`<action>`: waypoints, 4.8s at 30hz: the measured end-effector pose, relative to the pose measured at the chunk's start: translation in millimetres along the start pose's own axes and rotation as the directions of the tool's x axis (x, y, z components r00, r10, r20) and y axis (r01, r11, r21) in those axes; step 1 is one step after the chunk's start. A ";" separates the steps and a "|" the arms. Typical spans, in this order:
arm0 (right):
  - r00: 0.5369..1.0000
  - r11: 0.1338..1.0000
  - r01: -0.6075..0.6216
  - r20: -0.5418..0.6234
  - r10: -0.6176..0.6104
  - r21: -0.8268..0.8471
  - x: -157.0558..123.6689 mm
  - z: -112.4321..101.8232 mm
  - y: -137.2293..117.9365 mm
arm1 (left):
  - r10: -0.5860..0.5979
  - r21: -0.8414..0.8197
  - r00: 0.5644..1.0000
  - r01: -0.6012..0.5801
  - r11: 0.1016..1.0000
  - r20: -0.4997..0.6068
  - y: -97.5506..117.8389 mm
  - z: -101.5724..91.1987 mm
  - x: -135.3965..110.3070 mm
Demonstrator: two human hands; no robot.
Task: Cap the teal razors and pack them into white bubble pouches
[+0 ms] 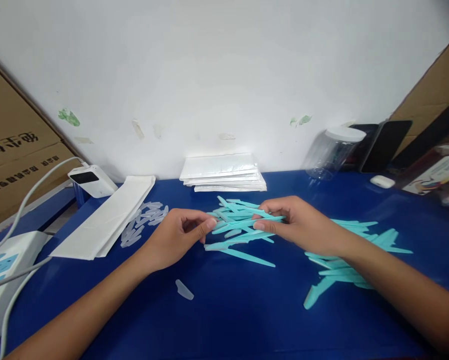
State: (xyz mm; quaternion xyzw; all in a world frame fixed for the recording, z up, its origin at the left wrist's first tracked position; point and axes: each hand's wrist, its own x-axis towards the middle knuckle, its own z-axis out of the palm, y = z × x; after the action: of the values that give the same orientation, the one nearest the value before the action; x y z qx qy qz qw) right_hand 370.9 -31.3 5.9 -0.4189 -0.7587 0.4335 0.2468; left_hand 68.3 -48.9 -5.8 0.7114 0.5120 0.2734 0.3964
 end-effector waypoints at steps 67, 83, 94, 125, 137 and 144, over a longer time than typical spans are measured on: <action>0.984 0.958 -0.130 0.152 0.093 0.257 -0.6 -18.8 -2.2 | 0.918 0.771 0.397 -0.578 0.266 -0.020 2.2 -11.0 -22.2; 0.981 0.955 -0.140 0.166 0.098 0.261 -0.5 -11.4 -1.8 | 0.917 0.824 0.359 -0.562 0.064 0.174 -0.7 -5.4 -15.5; 0.959 0.904 -0.201 0.262 0.104 0.376 2.5 -1.1 7.9 | 0.922 0.809 0.296 -0.587 -0.031 0.250 -0.7 -1.6 -11.1; 0.978 0.953 -0.187 0.133 0.158 0.239 4.1 -10.4 2.6 | 0.859 0.778 0.456 -0.444 0.445 -0.231 -11.8 11.5 -10.2; 0.981 0.995 -0.062 -0.189 0.046 -0.082 6.9 -20.3 7.3 | 0.165 0.016 0.753 -0.227 0.974 0.637 11.1 -2.7 -21.2; 0.982 0.990 -0.078 -0.179 0.057 -0.115 9.0 -15.4 12.1 | 0.109 0.115 0.752 -0.239 0.964 0.650 17.4 9.9 -21.9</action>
State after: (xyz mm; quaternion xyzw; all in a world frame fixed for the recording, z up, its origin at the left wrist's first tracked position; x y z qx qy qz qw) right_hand 382.6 -13.4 3.2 -0.4952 -0.7444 0.3559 0.2718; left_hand 77.9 -75.1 3.9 0.8410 0.3021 0.0012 0.4488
